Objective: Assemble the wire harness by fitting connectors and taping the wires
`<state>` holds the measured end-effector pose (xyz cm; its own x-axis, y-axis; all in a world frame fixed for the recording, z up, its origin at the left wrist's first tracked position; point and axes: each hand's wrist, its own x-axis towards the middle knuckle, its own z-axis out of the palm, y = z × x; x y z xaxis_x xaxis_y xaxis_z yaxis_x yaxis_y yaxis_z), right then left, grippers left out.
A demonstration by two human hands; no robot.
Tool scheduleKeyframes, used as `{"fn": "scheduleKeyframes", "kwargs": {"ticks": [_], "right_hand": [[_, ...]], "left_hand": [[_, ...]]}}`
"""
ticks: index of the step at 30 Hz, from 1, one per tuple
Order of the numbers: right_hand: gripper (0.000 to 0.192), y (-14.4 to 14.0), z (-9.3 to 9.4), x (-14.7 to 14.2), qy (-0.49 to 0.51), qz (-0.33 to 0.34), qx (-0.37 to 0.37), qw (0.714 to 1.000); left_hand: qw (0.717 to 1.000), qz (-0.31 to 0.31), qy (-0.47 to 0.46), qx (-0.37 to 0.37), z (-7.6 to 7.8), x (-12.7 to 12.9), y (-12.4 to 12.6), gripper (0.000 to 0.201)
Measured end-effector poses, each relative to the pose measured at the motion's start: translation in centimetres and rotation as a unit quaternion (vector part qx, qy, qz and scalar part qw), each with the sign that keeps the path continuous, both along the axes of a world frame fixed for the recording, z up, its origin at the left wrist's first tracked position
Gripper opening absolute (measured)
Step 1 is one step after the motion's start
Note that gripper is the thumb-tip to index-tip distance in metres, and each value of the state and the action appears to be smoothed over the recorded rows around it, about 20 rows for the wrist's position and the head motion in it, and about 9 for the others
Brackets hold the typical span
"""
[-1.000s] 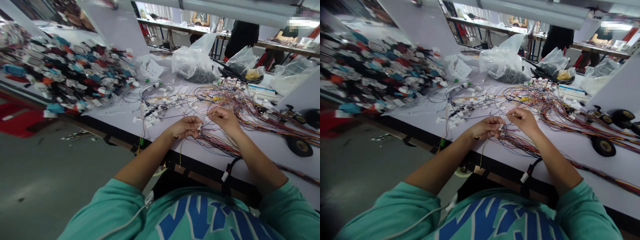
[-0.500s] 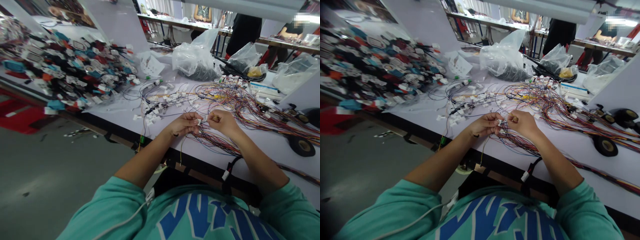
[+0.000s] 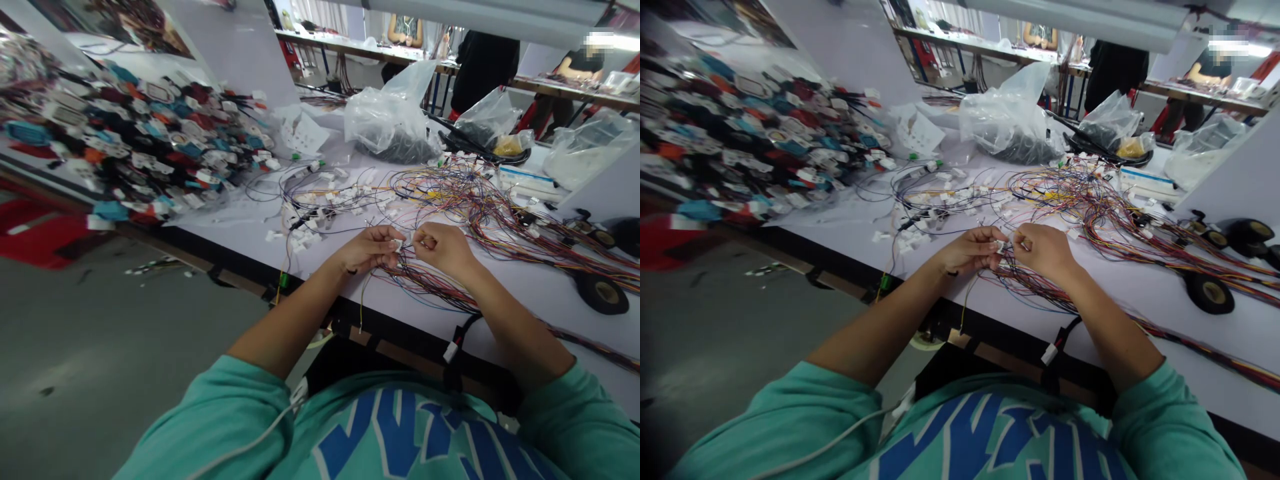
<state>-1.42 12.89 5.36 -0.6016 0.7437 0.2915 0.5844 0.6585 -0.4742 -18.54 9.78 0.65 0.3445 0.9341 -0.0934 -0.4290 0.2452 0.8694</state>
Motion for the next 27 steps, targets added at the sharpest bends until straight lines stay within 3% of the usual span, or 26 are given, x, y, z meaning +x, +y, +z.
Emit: {"fn": "scheduleKeyframes", "kwargs": {"ticks": [13,27], "right_hand": [[0.005,-0.4,-0.5,-0.4,-0.049,-0.038,0.052,0.997],[0.007,0.0,-1.3,-0.2,-0.038,0.022,0.079,0.996]], "left_hand": [[1.0,0.0,0.007,0.007,-0.1,0.2,0.1,0.03],[1.0,-0.008,-0.009,0.003,-0.3,0.1,0.2,0.035]]}}
